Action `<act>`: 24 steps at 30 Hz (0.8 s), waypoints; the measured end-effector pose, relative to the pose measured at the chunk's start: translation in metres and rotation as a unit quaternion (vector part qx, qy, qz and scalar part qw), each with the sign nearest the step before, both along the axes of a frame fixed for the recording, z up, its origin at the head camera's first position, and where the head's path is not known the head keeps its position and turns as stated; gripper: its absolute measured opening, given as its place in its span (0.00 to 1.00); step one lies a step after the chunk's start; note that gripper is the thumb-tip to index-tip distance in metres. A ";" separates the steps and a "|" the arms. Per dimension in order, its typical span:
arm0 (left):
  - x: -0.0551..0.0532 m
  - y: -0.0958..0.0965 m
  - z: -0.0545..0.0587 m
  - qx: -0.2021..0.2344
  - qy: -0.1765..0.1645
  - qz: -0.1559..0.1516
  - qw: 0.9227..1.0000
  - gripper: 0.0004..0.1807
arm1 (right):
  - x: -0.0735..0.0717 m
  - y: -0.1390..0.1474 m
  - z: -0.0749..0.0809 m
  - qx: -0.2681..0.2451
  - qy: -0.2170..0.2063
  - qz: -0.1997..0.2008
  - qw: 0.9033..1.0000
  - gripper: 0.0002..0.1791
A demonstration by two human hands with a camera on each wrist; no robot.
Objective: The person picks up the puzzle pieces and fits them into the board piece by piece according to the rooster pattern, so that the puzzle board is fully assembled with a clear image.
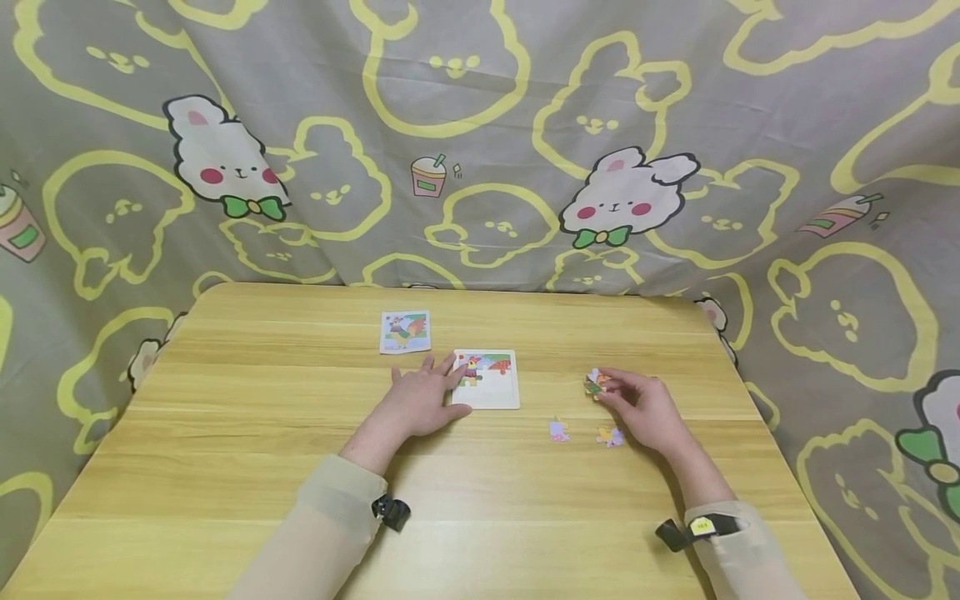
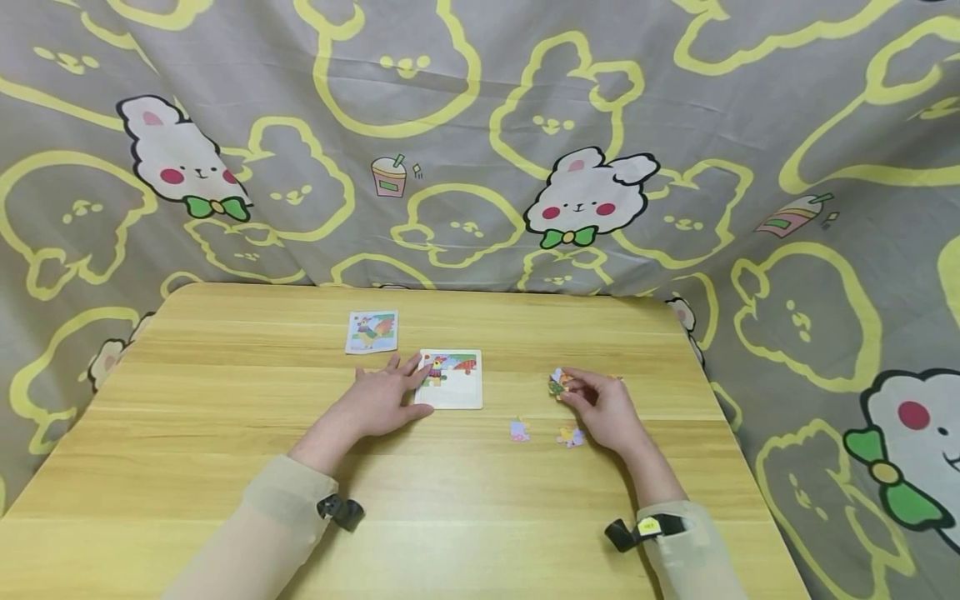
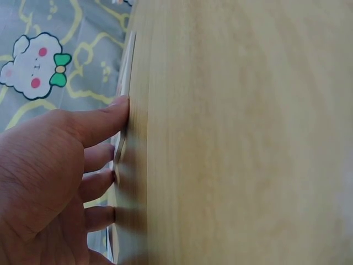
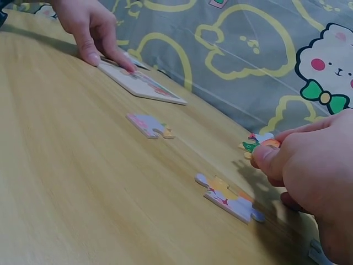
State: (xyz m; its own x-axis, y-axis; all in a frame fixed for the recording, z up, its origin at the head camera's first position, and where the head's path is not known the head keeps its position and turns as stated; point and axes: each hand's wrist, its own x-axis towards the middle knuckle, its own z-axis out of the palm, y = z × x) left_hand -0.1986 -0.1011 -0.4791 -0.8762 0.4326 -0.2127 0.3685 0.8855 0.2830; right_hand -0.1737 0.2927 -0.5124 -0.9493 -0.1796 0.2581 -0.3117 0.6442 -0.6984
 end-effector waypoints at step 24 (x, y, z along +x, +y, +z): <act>0.000 0.000 0.002 0.002 -0.005 0.000 1.000 0.42 | -0.002 -0.013 0.003 -0.030 -0.032 0.028 0.999 0.21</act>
